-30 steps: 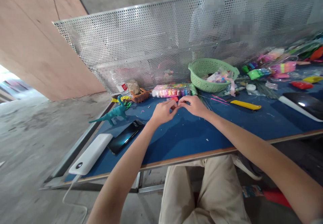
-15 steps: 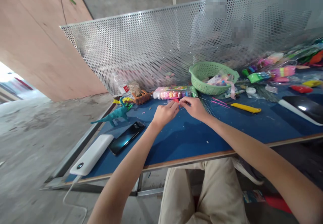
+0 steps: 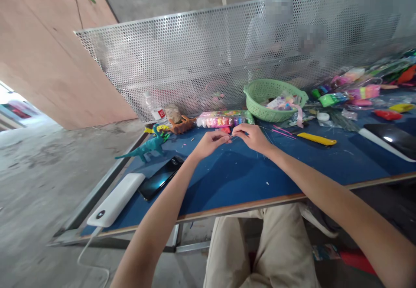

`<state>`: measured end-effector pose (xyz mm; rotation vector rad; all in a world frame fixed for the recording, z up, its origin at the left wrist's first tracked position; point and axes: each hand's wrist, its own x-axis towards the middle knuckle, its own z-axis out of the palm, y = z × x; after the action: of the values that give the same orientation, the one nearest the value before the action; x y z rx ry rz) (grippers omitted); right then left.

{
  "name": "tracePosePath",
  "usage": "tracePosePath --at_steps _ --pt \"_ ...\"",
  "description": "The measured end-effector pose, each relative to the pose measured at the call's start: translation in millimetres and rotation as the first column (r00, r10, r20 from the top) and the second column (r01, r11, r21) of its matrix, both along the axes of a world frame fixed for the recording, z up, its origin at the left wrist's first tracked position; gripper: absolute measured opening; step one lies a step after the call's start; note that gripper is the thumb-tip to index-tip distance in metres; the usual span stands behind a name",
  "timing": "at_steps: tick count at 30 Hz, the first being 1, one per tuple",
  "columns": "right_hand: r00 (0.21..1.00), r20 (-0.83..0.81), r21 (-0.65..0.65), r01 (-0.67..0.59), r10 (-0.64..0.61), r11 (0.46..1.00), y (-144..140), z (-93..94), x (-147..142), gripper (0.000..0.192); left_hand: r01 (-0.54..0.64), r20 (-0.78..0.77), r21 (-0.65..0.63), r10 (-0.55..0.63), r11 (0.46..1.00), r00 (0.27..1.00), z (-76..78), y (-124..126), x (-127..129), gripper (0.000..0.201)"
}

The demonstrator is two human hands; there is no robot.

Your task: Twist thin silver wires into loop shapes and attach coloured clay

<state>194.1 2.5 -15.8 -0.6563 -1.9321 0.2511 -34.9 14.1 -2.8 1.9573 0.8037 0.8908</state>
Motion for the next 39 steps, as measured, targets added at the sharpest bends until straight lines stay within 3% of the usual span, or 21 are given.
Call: tracePosePath --at_steps 5,11,17,20,31,39 --pt "0.999 0.017 -0.048 -0.046 0.047 0.998 -2 0.6 -2 0.017 0.072 0.102 -0.285 -0.045 0.956 0.994 -7.5 6 -5 0.044" --pt "0.995 0.017 -0.062 -0.102 0.103 0.993 -2 -0.3 0 0.014 0.106 0.144 -0.474 -0.042 0.874 0.989 -10.0 6 -6 0.04" --pt "0.979 0.077 -0.136 -0.176 0.187 0.975 -5 4.1 0 0.012 0.192 0.16 -0.616 -0.117 0.764 0.98 -8.1 3 -11 0.04" --pt "0.966 0.092 -0.178 -0.223 0.241 0.959 -8 8.1 0 0.012 0.252 0.174 -0.638 -0.182 0.728 0.968 -8.3 2 -12 0.04" --pt "0.924 0.168 -0.168 -0.317 0.344 0.933 -13 10.8 -2 0.015 0.308 0.126 -0.631 -0.297 0.712 0.946 -14.2 2 -15 0.041" --pt "0.894 0.207 -0.183 -0.363 0.397 0.914 -10 8.5 -1 0.012 0.272 0.038 -0.579 -0.308 0.768 0.951 -12.8 3 -15 0.038"
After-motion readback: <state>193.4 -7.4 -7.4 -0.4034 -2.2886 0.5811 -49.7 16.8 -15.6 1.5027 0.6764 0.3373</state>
